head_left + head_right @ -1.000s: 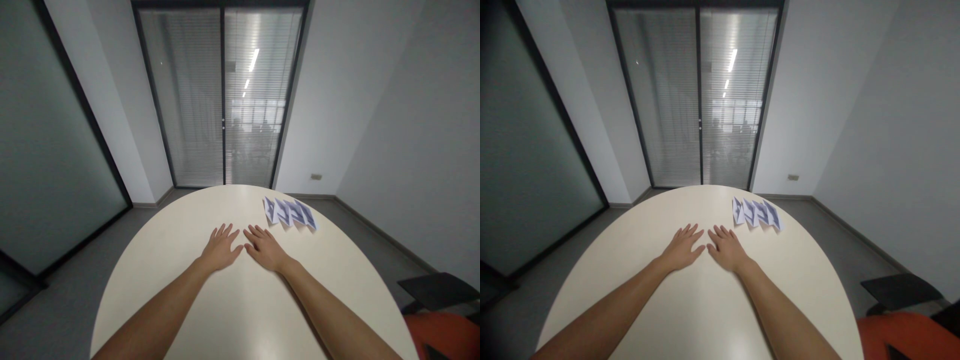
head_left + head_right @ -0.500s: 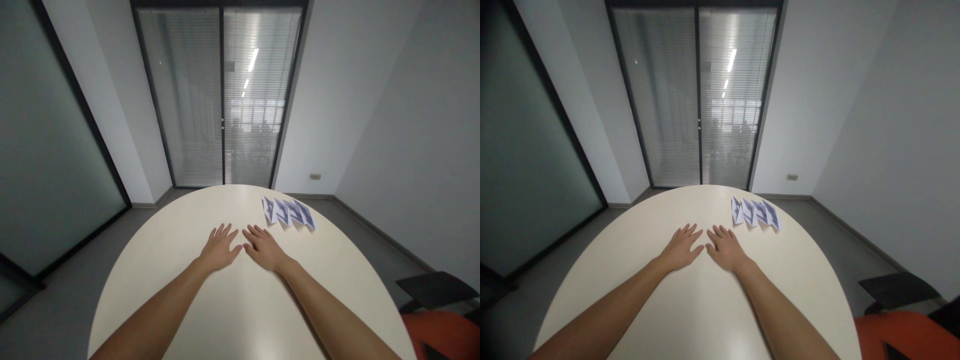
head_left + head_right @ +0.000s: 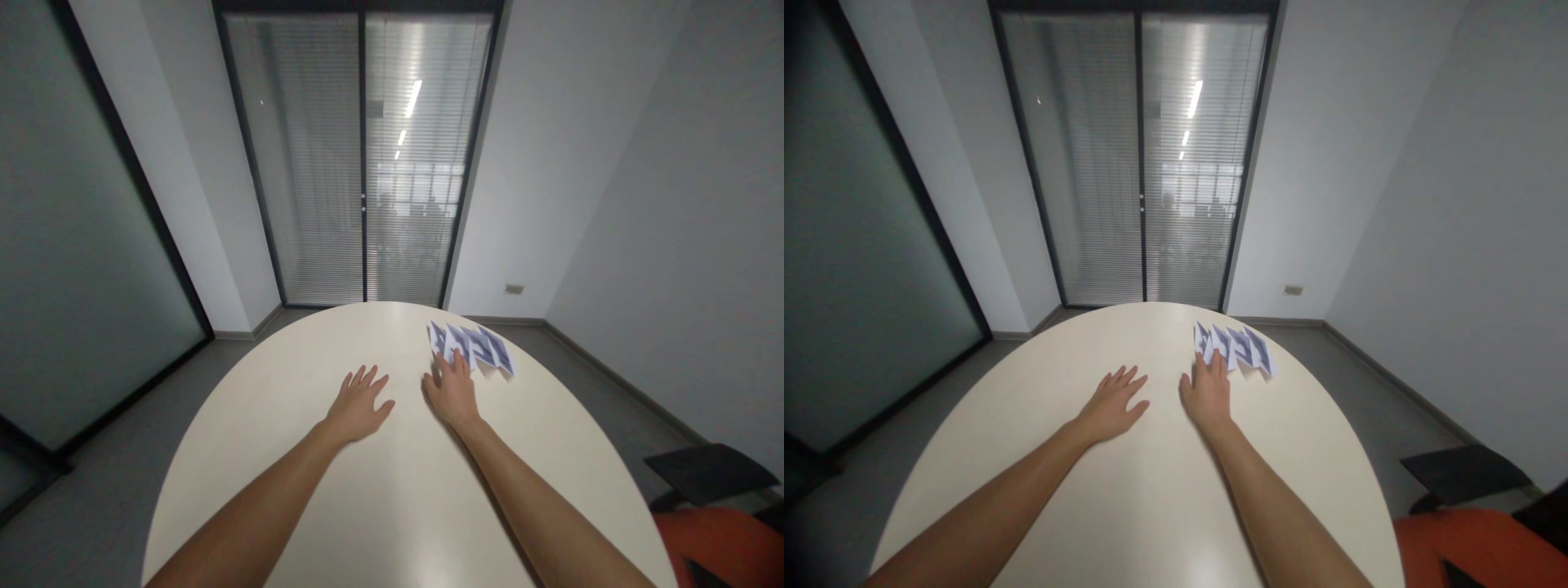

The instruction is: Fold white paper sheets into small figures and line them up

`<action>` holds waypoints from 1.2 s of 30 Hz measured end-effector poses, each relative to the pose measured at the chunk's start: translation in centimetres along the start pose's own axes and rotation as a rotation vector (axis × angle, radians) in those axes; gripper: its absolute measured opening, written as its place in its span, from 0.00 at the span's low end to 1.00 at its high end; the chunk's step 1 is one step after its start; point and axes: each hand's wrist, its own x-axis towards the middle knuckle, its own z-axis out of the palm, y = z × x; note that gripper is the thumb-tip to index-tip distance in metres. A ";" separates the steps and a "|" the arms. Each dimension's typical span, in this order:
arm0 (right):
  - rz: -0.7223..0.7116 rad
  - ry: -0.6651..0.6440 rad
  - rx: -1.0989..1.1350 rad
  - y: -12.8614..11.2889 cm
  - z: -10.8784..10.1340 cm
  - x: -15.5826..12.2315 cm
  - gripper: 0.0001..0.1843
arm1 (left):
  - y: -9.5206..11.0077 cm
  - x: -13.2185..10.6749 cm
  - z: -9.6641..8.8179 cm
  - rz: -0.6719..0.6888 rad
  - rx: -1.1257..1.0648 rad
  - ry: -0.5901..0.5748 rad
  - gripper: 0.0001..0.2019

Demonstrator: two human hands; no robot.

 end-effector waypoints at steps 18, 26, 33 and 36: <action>-0.064 -0.018 0.497 0.0 0.3 0.7 0.26 | -0.1 1.1 0.3 -0.213 -0.339 0.321 0.36; -0.195 -0.133 0.654 -0.6 0.7 0.3 0.23 | -0.3 2.0 0.3 -0.239 -0.602 0.501 0.39; -0.200 -0.162 0.709 -0.8 1.1 0.1 0.22 | -0.1 2.0 0.0 -0.263 -0.692 0.558 0.42; -0.196 -0.186 0.760 -1.1 0.9 0.1 0.23 | 0.0 2.0 0.0 -0.205 -0.742 0.569 0.39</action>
